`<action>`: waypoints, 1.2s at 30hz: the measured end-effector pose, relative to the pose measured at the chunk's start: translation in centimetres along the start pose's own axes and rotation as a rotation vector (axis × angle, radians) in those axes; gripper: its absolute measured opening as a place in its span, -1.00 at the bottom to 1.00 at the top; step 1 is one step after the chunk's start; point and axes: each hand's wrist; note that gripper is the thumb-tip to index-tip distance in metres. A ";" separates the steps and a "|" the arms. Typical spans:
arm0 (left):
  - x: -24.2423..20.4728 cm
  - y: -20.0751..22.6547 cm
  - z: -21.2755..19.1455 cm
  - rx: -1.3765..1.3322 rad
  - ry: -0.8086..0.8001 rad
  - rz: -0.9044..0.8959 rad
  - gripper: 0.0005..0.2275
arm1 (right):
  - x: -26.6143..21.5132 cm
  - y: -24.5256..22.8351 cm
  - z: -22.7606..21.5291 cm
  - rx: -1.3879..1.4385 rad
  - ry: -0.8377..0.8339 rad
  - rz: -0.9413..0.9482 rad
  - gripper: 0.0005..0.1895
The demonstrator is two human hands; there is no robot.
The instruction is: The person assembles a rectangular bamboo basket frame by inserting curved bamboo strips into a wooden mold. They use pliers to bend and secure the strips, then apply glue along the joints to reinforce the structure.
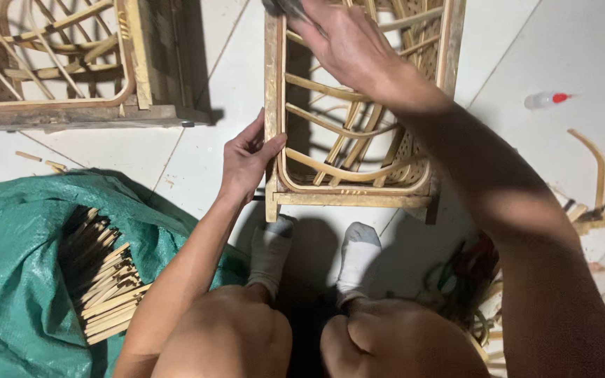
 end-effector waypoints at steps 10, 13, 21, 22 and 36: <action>-4.8 -1.1 -0.3 0.053 -0.035 0.003 -0.42 | -4.3 -5.4 -3.0 0.075 -0.277 0.326 -0.63; -6.0 -2.3 -0.5 0.041 -0.025 -0.002 -0.42 | -6.1 -6.6 -2.8 0.079 -0.265 0.320 -0.56; -8.6 -3.2 -0.7 0.240 -0.337 0.196 0.05 | -10.7 -7.0 -0.3 0.084 -0.240 0.097 -0.58; -9.1 -3.7 -0.9 0.265 -0.331 0.201 0.03 | -11.5 -7.2 0.3 0.059 -0.251 0.085 -0.59; -8.7 -3.0 -1.5 0.381 -0.312 0.248 -0.19 | -27.1 -11.4 1.7 0.113 -0.174 0.391 -0.40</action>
Point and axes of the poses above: each hand's wrist, its own x-axis towards the middle knuckle, its own z-axis out of the palm, y = z × x, and after that the axes turned 8 degrees about z, right-handed
